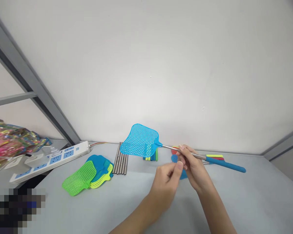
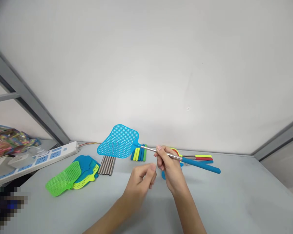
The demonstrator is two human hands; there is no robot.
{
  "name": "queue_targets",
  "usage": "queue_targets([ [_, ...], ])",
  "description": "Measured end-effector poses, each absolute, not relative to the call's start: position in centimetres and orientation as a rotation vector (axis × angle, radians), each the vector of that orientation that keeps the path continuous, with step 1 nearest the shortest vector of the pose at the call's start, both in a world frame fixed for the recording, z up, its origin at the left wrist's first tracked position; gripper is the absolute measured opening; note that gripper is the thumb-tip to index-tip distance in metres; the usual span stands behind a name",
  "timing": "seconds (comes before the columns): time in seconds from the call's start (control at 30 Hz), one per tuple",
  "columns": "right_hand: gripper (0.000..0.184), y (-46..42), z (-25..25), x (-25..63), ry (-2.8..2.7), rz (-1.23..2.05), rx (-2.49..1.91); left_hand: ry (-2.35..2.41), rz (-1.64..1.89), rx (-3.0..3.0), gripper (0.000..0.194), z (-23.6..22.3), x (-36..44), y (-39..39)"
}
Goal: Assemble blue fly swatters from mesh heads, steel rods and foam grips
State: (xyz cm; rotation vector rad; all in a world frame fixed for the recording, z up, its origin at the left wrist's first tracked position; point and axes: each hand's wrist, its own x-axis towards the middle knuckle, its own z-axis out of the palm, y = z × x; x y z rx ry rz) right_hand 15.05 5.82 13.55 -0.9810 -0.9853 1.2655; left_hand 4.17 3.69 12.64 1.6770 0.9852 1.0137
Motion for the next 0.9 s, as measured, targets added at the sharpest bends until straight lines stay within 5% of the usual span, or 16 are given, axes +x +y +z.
queue_targets([
  [0.27,0.030,5.1,13.8,14.0,-1.046,1.359,-0.925,0.827,1.125,1.228,0.041,12.5,3.9,5.3],
  [0.9,0.034,4.3,14.1,12.7,-0.968,1.551,-0.725,0.845,1.029,1.388,0.040,15.5,1.8,4.4],
])
